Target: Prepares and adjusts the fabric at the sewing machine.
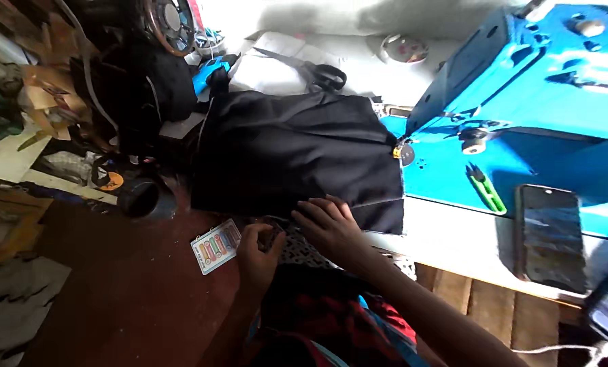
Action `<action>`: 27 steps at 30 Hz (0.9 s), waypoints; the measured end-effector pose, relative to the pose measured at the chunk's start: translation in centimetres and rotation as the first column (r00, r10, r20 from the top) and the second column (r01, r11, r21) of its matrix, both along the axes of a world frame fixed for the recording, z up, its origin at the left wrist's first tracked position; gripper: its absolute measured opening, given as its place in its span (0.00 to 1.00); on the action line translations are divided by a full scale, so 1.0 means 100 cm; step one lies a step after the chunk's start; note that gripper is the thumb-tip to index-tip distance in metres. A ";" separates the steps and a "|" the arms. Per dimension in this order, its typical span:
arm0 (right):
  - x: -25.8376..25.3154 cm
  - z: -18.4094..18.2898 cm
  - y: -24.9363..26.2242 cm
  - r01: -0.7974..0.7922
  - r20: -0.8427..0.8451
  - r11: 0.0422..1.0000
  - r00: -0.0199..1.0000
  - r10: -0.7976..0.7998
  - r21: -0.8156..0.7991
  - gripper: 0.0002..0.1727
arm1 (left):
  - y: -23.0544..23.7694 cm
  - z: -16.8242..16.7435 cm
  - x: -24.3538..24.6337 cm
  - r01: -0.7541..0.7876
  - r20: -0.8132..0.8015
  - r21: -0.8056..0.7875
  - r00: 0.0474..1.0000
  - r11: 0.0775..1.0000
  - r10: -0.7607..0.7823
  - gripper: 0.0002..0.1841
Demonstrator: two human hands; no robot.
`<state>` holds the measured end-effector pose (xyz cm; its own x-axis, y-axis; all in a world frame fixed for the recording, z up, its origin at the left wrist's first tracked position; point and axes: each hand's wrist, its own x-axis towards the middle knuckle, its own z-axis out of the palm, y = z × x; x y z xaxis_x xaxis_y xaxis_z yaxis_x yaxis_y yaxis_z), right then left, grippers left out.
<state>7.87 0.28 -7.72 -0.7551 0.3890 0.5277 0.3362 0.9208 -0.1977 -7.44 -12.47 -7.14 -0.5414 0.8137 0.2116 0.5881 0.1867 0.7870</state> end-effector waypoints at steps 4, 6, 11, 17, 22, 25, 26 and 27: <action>-0.014 0.003 0.007 -0.019 -0.043 0.996 0.999 0.015 -0.084 0.10 | 0.003 0.006 0.005 0.011 0.208 -0.078 0.978 0.997 0.005 0.23; -0.015 0.012 0.010 -0.032 -0.064 0.975 0.998 0.018 -0.221 0.10 | 0.006 0.006 0.008 0.016 0.129 -0.062 0.992 0.998 -0.008 0.23; -0.010 0.038 0.026 -0.087 -0.129 0.902 0.991 0.035 -0.423 0.12 | 0.024 0.011 0.006 0.011 -0.035 0.048 0.999 0.999 -0.009 0.19; -0.006 0.061 0.041 -0.099 -0.224 0.901 0.974 0.002 -0.423 0.11 | 0.042 0.015 -0.004 0.016 -0.212 0.038 0.977 0.999 -0.007 0.14; -0.001 0.059 0.037 -0.170 -0.283 0.908 0.957 0.060 -0.384 0.11 | 0.055 0.016 -0.057 0.045 -0.597 0.151 0.800 0.988 0.054 0.07; 0.002 0.043 0.024 -0.188 -0.247 0.918 0.963 0.103 -0.349 0.12 | 0.053 0.015 -0.090 0.247 -0.739 0.146 0.672 0.958 -0.060 0.08; 0.003 0.036 0.019 -0.189 -0.217 0.924 0.969 0.120 -0.333 0.12 | 0.047 0.012 -0.097 0.296 -0.742 0.071 0.654 0.953 -0.148 0.09; 0.006 0.031 0.014 -0.192 -0.180 0.925 0.974 0.138 -0.328 0.12 | 0.038 0.009 -0.101 0.323 -0.694 -0.049 0.670 0.945 -0.265 0.11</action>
